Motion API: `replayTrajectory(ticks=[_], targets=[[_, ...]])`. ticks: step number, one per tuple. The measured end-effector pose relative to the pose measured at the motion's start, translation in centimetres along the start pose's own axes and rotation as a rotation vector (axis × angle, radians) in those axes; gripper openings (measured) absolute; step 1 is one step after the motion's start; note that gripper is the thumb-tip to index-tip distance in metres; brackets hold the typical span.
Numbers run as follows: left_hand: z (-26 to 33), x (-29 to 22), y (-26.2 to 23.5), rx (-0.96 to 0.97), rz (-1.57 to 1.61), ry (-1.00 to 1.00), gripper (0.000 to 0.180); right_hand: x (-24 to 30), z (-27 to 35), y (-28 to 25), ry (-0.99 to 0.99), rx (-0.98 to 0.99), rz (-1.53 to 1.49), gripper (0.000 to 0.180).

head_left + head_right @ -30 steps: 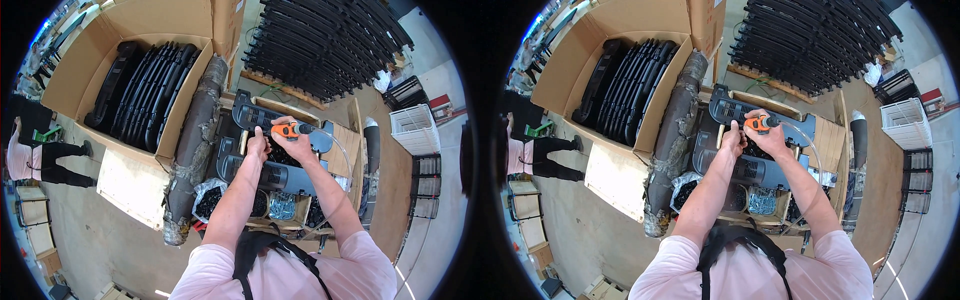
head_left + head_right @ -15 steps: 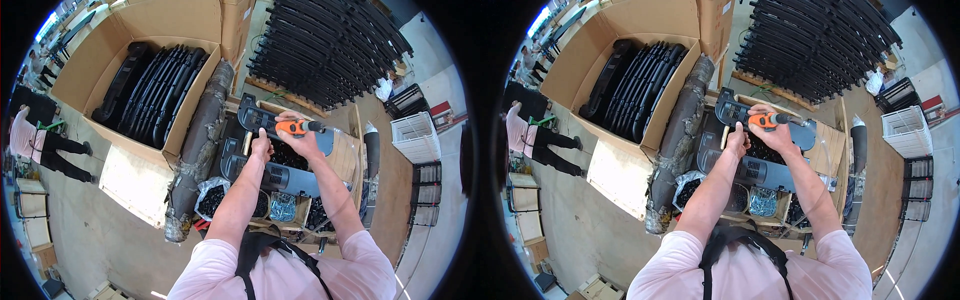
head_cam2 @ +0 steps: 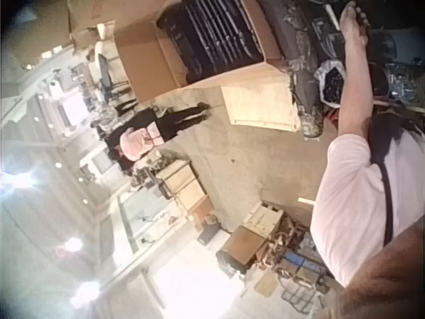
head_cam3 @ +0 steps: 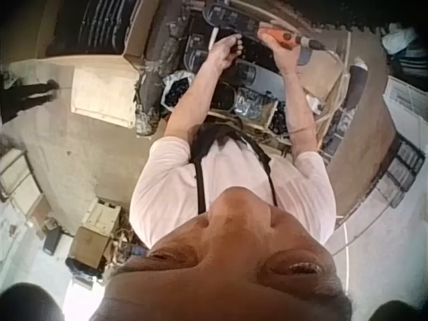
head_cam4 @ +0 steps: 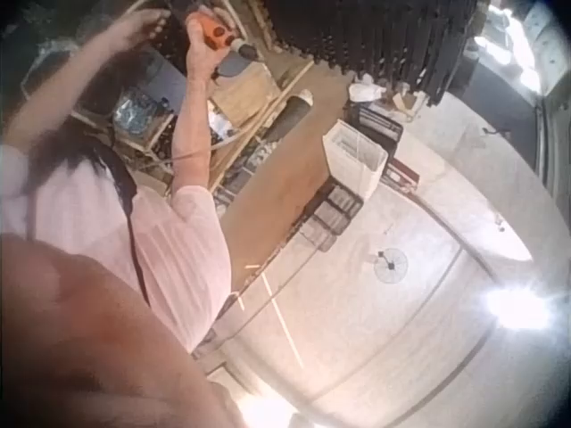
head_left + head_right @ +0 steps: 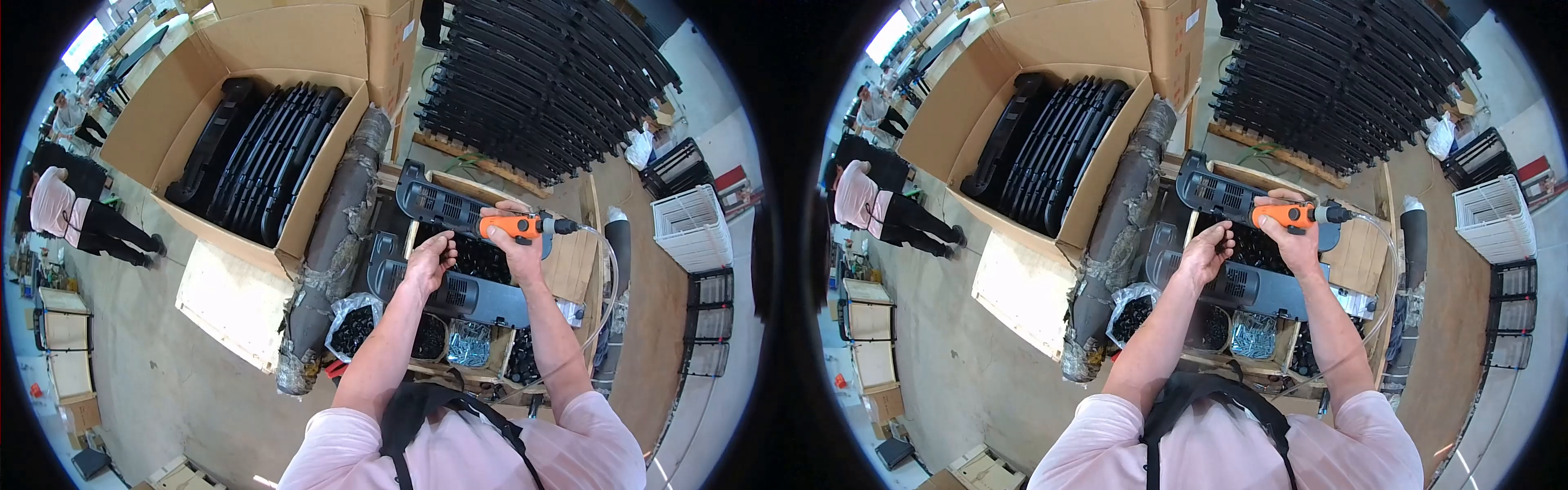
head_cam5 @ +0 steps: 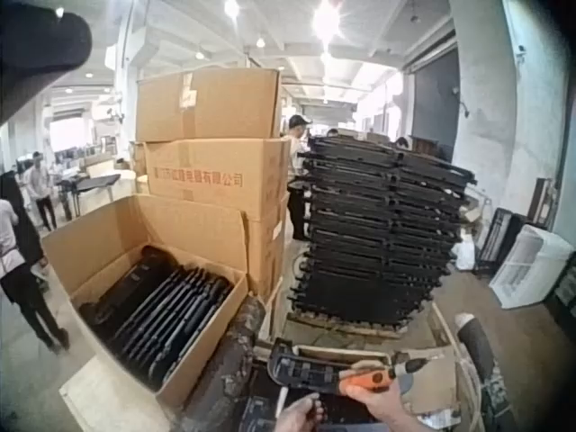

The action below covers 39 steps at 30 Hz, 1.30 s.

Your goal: Assembling plastic components by attaching clips and using an electric screwdriver.

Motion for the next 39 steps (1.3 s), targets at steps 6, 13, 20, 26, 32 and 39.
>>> replayTrajectory(ticks=[6,13,20,26,32,39], targets=[[0.1,0.4,0.6,0.006,0.058,0.016,0.024,0.0,0.5,-0.8,-0.005,-0.015,-0.020,0.046],[0.1,0.0,1.2,0.065,0.075,0.011,0.020,0.2,0.7,-1.1,0.002,-0.036,-0.032,0.047],[-0.3,0.4,0.5,0.057,0.130,0.051,0.021,0.2,0.9,-0.5,-0.004,-0.020,-0.033,0.048],[-0.1,0.5,0.4,0.039,0.204,0.051,0.021,-0.1,1.1,-0.2,0.016,-0.006,-0.020,0.048],[-0.3,0.5,0.5,0.091,0.202,0.037,0.022,-0.5,1.2,0.1,0.028,-0.001,-0.038,0.048],[-0.6,0.7,0.6,0.122,0.233,0.046,0.021,-0.6,1.0,0.0,0.031,-0.020,-0.039,0.048]])
Point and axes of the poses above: each hand's wrist, its own z-axis away from the middle knuckle, its own y-axis out of the palm, x = y × z, the point moved 5 cm from there along -z, towards the middle knuckle, and after that the axes turned 7 degrees about x, right-handed, at the moved point
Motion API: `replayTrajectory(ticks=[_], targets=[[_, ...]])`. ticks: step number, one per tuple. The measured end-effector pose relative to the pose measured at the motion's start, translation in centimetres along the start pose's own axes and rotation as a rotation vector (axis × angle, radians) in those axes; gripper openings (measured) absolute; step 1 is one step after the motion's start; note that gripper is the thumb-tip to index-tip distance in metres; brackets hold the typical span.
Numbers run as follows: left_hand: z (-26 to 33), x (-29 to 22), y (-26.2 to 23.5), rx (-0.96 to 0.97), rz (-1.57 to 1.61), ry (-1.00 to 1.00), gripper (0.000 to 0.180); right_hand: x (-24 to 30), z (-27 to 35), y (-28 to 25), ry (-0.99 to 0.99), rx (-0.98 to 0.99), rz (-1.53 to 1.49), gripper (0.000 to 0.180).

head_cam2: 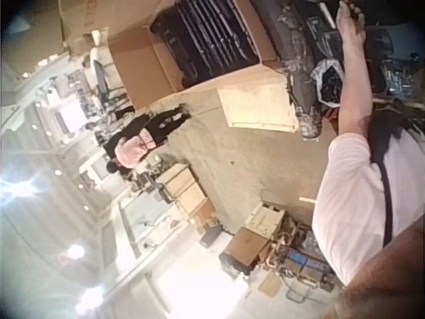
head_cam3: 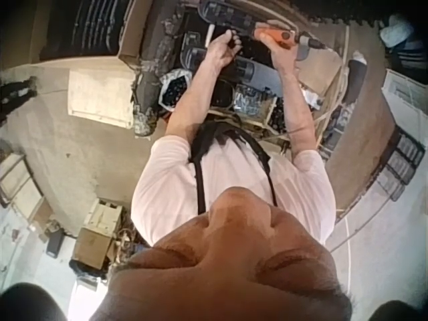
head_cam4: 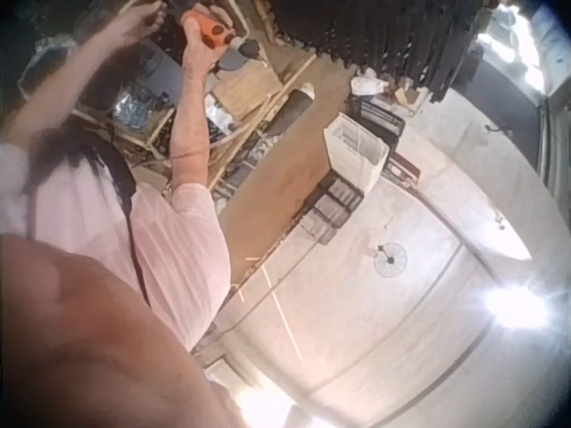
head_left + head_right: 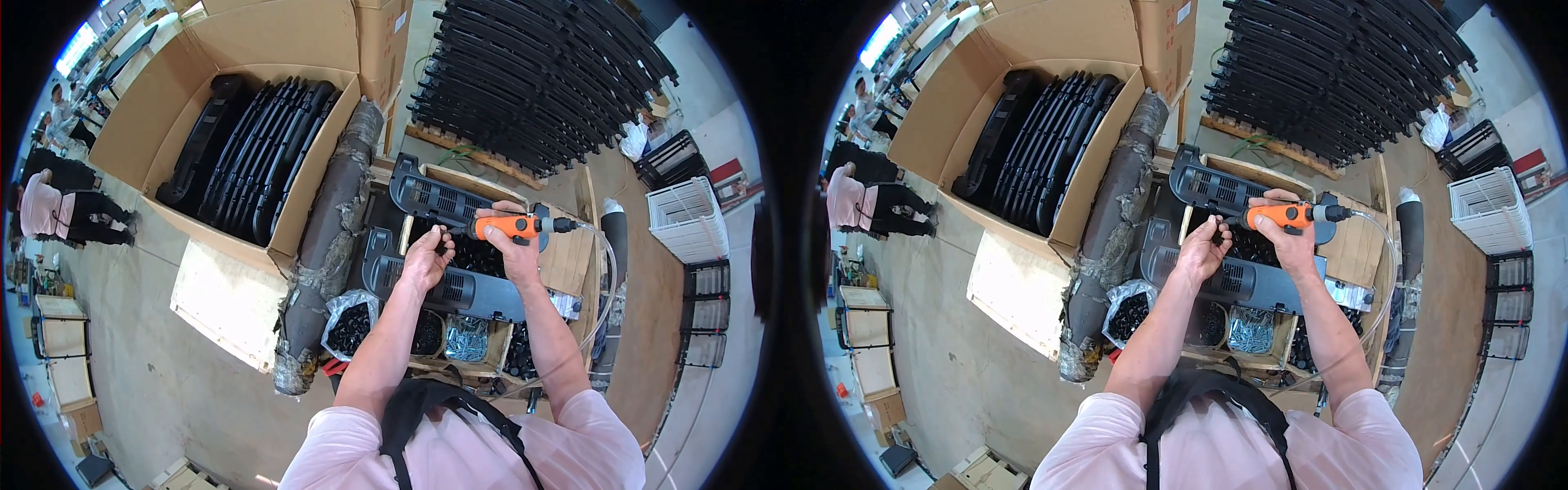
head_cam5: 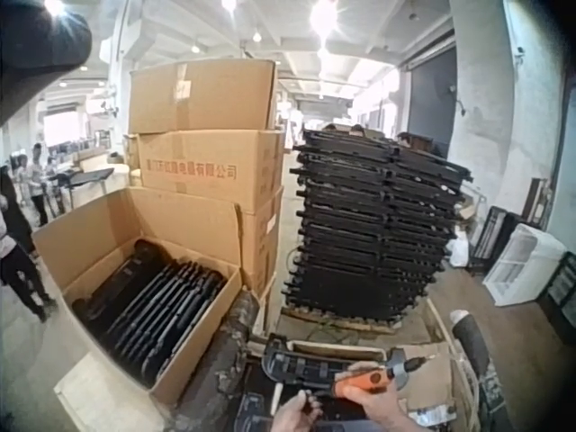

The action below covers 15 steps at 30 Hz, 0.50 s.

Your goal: Assembling plastic components by attaching clips and using an electric screwdriver.

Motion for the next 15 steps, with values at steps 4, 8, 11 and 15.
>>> replayTrajectory(ticks=[4,8,11,15], targets=[[-0.2,0.5,0.3,0.025,0.058,0.028,0.022,-0.1,0.0,0.1,0.072,-0.082,-0.071,0.047],[-1.4,1.8,0.5,0.023,0.285,0.083,0.027,-0.7,-0.1,0.6,0.016,-0.124,-0.079,0.045],[-2.0,2.9,0.9,-0.077,0.437,0.182,0.029,-1.3,0.0,1.1,-0.020,-0.140,-0.077,0.045],[-1.6,3.5,1.1,-0.181,0.417,0.206,0.025,-2.0,-0.7,1.8,-0.037,-0.138,-0.051,0.046]])
Point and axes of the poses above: each hand's wrist, its own z-axis away from the middle knuckle, its own y-axis out of the palm, x = y × z, the point moved 5 cm from there along -z, towards the middle knuckle, and after that the axes turned 7 degrees about x, right-handed, at the moved point
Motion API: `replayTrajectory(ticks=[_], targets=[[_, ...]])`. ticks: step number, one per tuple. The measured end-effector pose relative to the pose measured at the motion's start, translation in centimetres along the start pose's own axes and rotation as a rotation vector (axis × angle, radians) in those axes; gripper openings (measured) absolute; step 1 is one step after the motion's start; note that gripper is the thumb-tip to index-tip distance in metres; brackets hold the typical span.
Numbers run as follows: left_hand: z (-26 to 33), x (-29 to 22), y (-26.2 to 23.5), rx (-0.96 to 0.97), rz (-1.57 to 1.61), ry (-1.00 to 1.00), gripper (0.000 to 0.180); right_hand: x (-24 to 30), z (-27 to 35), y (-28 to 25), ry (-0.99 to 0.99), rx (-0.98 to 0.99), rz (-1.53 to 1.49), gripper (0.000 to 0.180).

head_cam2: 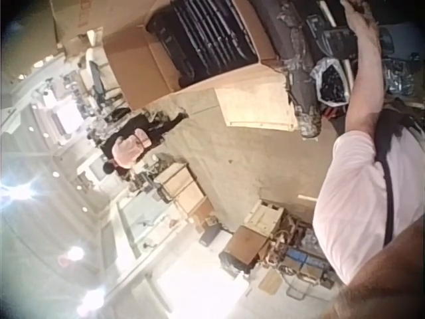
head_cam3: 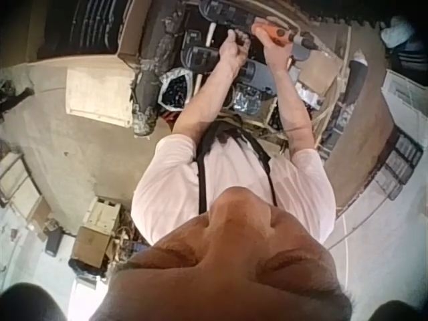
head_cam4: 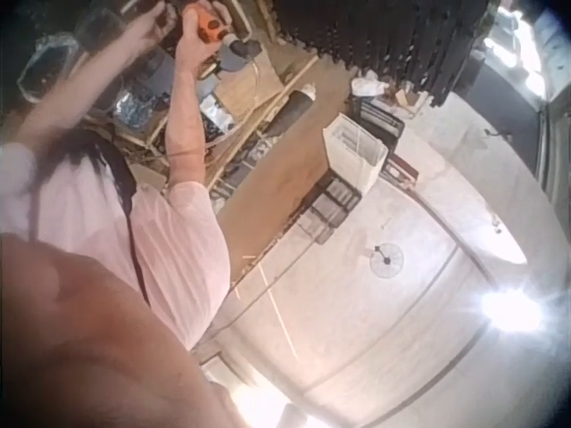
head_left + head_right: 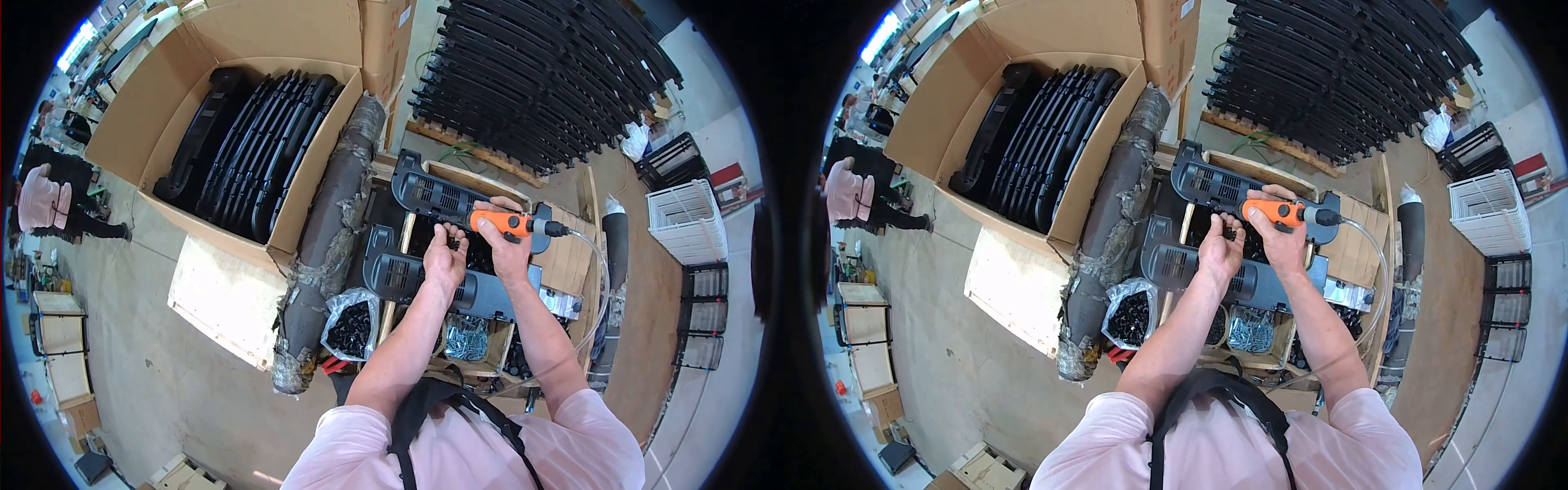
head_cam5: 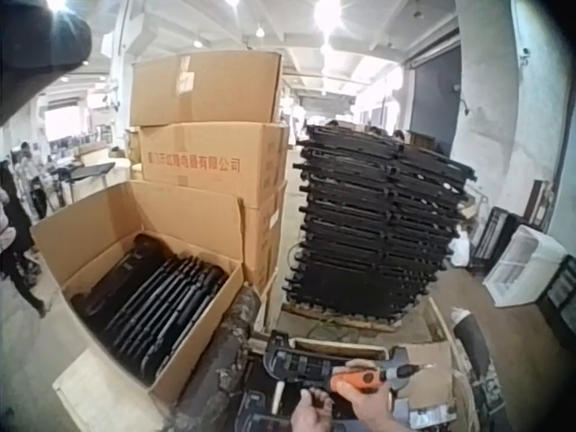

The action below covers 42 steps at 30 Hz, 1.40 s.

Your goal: Assembling plastic components by attaching clips and using an electric screwdriver.

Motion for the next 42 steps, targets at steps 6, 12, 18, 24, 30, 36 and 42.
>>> replayTrajectory(ticks=[6,12,18,24,30,36,42], targets=[[-0.3,-2.2,-1.1,-0.149,-0.439,-0.003,0.016,-1.8,-2.0,0.7,-0.039,0.048,0.127,0.046],[-2.5,-2.7,-1.3,-0.229,-0.504,-0.113,0.019,-2.8,-2.9,2.6,-0.031,0.094,0.220,0.045],[-3.5,-1.9,-0.2,-0.248,-0.746,-0.116,0.030,-2.4,-3.1,2.3,-0.016,0.134,0.334,0.044],[-5.9,-2.3,-2.1,-0.265,-0.837,-0.092,0.048,-1.2,-4.0,6.1,0.013,0.246,0.484,0.039],[-5.3,-1.9,-1.0,-0.363,-0.993,-0.043,0.049,-2.5,-4.7,5.0,0.066,0.268,0.460,0.030],[-6.1,-2.8,-2.1,-0.376,-1.030,-0.019,0.052,-1.7,-4.9,6.8,0.047,0.353,0.529,0.038],[-3.9,-1.8,-0.1,-0.471,-1.039,-0.161,0.062,3.3,-2.9,5.1,-0.126,0.310,0.409,0.046]])
Point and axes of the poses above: each hand's wrist, its own z-axis away from the middle knuckle, its own y-axis out of the palm, x = y × z, the point moved 5 cm from there along -z, towards the middle knuckle, and after that the axes turned 7 degrees about x, right-handed, at the moved point
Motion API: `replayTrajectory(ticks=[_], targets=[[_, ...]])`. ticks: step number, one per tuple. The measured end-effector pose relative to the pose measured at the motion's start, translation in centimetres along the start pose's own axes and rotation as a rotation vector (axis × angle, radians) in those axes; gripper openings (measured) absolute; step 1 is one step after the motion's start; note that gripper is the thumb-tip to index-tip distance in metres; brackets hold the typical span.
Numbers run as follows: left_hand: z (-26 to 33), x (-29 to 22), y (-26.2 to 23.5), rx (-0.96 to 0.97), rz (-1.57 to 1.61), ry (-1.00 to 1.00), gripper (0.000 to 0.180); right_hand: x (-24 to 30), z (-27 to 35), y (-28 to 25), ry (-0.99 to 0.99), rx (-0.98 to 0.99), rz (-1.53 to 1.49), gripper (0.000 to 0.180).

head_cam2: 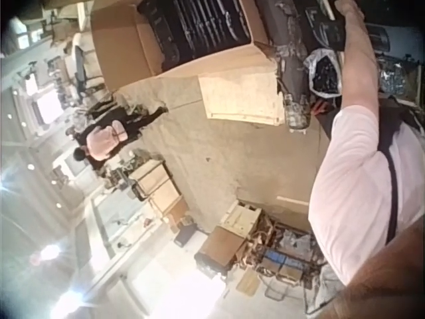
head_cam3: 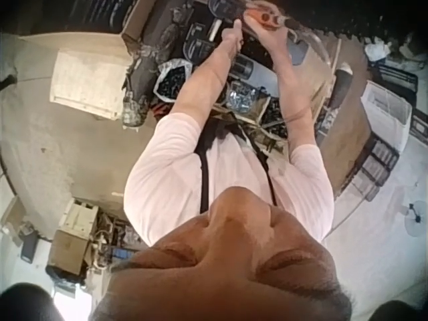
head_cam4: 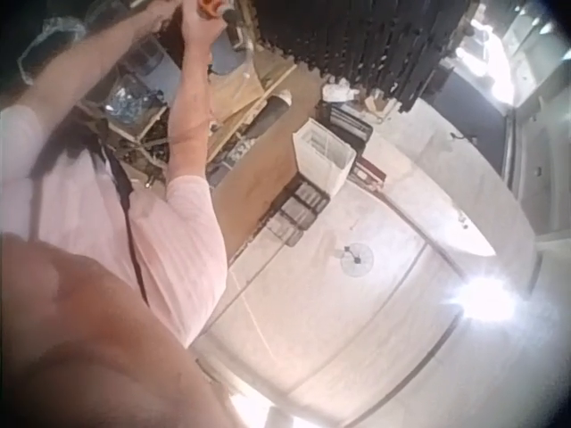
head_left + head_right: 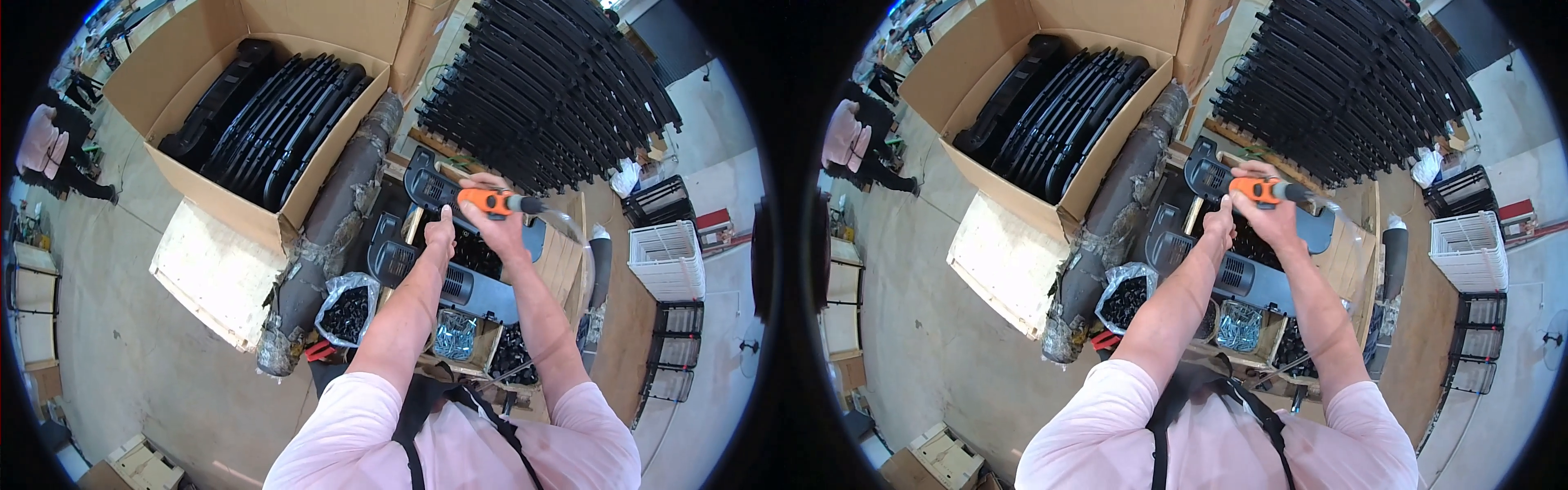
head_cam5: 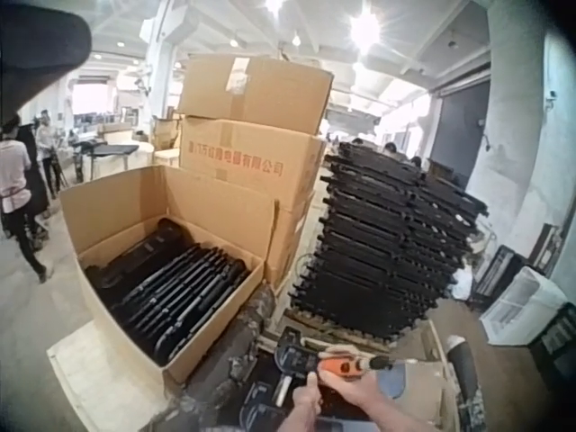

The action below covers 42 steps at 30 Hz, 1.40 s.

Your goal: Assembling plastic components by attaching clips and using an electric screwdriver.

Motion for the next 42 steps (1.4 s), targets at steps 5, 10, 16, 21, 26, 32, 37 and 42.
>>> replayTrajectory(ticks=[5,10,16,21,26,32,37,42], targets=[[0.0,1.0,-2.3,0.162,0.080,0.109,0.049,3.8,4.1,-2.9,0.018,-0.106,-0.152,0.050],[8.2,0.1,-5.2,0.483,-0.023,0.245,0.037,3.3,11.4,-7.8,0.085,-0.269,-0.222,0.051],[14.0,9.3,-11.0,0.617,-0.431,0.040,0.031,1.9,22.2,-11.6,0.174,-0.389,-0.224,0.052],[10.5,14.8,-13.7,0.509,-0.818,0.050,0.044,1.9,28.9,-11.7,0.310,-0.416,-0.239,0.051],[15.4,12.5,-10.2,0.502,-1.570,0.303,0.061,2.9,36.2,-11.5,0.390,-0.473,-0.198,0.051],[20.0,5.5,-3.2,0.437,-1.801,1.139,0.081,4.2,42.8,-8.5,0.503,-0.519,-0.294,0.053],[14.9,4.7,-1.8,0.307,-2.145,1.171,0.124,3.1,46.9,-4.4,0.595,-0.487,-0.347,0.056],[15.0,3.3,-1.0,0.505,-2.089,1.200,0.121,0.4,51.0,0.0,0.739,-0.698,-0.520,0.062]])
Point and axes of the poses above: each hand's wrist, its own z-axis away from the middle knuckle, its own y-axis out of the palm, x = y × z, the point moved 5 cm from there along -z, towards the middle knuckle, and after that the axes turned 7 degrees about x, right-handed, at the moved point
